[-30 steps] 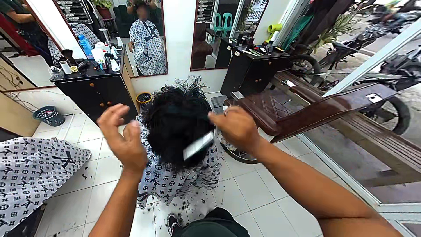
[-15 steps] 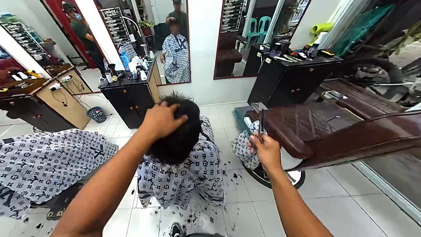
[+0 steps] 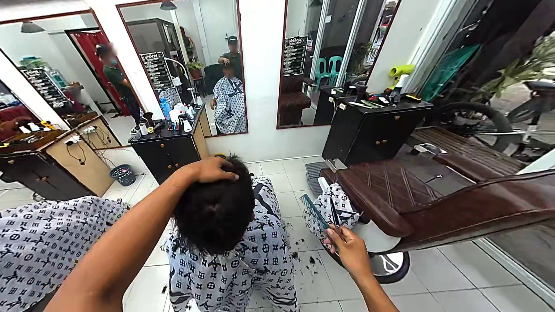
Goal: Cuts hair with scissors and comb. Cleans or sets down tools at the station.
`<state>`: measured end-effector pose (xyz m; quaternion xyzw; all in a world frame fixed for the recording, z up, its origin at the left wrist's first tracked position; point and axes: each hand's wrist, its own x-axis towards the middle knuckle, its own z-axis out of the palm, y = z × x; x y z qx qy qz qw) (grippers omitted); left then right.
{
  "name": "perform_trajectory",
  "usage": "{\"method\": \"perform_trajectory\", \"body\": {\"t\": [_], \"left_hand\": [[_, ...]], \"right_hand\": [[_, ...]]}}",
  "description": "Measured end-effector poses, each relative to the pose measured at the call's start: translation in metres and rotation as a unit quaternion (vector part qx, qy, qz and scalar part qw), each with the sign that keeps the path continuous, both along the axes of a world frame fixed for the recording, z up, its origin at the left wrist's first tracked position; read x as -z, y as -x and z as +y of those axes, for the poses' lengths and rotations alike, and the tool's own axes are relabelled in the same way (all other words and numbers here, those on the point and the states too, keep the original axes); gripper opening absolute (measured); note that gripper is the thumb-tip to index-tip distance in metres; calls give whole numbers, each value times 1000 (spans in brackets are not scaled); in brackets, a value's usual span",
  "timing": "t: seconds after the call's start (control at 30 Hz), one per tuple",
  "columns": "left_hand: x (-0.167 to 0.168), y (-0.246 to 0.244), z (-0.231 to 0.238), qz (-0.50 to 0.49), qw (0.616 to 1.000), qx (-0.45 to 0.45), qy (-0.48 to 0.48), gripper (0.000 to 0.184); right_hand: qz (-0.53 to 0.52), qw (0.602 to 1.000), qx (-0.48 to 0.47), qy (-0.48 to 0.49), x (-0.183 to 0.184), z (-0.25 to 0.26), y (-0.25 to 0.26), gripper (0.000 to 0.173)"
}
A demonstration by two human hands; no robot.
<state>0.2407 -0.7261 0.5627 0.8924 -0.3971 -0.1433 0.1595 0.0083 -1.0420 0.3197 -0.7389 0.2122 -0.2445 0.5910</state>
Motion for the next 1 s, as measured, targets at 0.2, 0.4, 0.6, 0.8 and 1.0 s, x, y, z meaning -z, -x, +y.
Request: {"method": "perform_trajectory", "body": {"t": [0.2, 0.4, 0.6, 0.8, 1.0], "left_hand": [[20, -71, 87, -115, 991, -22, 68, 31], [36, -51, 131, -231, 911, -129, 315, 29], [71, -12, 153, -194, 896, -58, 396, 35], [114, 10, 213, -156, 889, -162, 399, 36], [117, 12, 232, -16, 786, -354, 507, 28]], "right_hand": [[-27, 998, 24, 56, -36, 28, -15, 21], [-233, 906, 33, 352, -114, 101, -67, 23], [-93, 909, -102, 392, -136, 136, -164, 23], [151, 962, -82, 210, -87, 87, -173, 27], [-62, 996, 59, -27, -71, 56, -124, 23]]}}
